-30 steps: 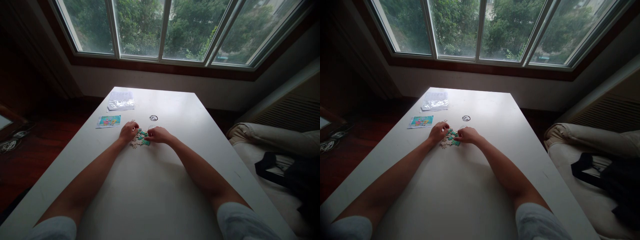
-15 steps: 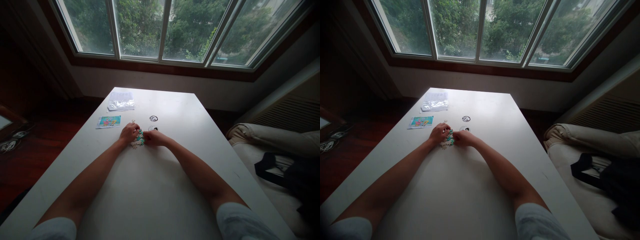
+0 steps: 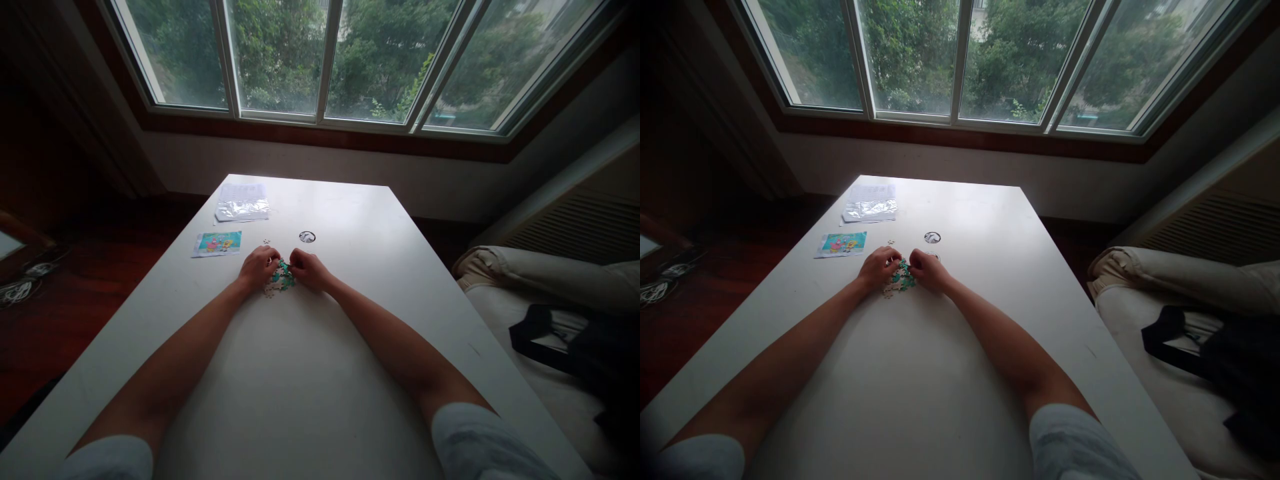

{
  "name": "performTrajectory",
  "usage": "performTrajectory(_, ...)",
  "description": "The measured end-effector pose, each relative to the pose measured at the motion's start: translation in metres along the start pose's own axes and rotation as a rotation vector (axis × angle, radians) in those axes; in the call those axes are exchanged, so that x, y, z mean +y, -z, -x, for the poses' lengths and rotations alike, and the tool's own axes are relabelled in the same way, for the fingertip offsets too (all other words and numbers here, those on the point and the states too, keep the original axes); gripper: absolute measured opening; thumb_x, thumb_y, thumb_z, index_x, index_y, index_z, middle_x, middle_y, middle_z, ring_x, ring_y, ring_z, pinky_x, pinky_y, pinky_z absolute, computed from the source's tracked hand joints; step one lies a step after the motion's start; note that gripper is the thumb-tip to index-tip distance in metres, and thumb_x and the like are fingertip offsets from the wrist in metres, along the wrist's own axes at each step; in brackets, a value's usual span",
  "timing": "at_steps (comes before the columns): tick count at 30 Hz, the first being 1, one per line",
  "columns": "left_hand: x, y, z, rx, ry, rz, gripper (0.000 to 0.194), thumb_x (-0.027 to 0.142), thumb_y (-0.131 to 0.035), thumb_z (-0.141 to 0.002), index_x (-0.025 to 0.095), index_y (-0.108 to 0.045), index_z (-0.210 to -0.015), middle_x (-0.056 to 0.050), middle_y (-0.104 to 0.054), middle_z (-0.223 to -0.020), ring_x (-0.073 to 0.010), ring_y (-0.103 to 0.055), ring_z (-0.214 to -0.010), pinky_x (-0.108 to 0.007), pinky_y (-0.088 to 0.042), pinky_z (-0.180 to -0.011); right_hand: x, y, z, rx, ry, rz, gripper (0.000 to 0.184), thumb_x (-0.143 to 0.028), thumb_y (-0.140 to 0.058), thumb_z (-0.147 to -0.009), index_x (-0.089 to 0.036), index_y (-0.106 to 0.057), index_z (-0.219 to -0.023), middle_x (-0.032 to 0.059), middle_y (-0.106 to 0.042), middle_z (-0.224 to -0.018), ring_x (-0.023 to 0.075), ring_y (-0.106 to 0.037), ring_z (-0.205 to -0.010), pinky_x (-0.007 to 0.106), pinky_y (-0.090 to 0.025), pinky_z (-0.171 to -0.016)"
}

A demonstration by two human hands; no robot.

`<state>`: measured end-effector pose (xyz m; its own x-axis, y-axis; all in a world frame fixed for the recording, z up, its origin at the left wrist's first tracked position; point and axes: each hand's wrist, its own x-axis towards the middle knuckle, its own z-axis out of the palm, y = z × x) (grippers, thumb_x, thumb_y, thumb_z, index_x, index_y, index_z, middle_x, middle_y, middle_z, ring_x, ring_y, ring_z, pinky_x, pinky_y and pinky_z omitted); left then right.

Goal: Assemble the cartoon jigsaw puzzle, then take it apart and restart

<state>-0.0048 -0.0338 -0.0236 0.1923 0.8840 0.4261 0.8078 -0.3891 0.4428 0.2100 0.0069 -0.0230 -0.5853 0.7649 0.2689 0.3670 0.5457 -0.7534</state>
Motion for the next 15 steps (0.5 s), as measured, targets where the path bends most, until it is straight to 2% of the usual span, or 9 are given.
performTrajectory(7,0.0058,0.0015,0.0001,-0.017,-0.117,0.073,0.011,0.024,-0.062,-0.089,0.022,-0.07,-0.096,-0.004,-0.065,-0.09,-0.0209,-0.06,-0.089,-0.035,-0.049,-0.082,0.0035,-0.0013,0.0015,0.058,-0.042,-0.093,0.015,-0.032,-0.061,-0.079,-0.021,-0.057,-0.087,-0.0063,-0.054,-0.066,0.0109,-0.044,-0.062,0.024,-0.033,-0.061)
performTrajectory(15,0.0068,-0.0002,0.0004,0.015,-0.156,0.127,0.01,0.027,-0.063,-0.092,0.021,-0.071,-0.093,-0.003,-0.064,-0.087,-0.0188,-0.059,-0.085,-0.032,-0.048,-0.078,0.0044,-0.0022,0.0022,0.086,-0.038,-0.148,0.02,-0.038,-0.064,-0.082,-0.02,-0.061,-0.09,-0.0064,-0.053,-0.064,0.0103,-0.043,-0.059,0.023,-0.034,-0.059)
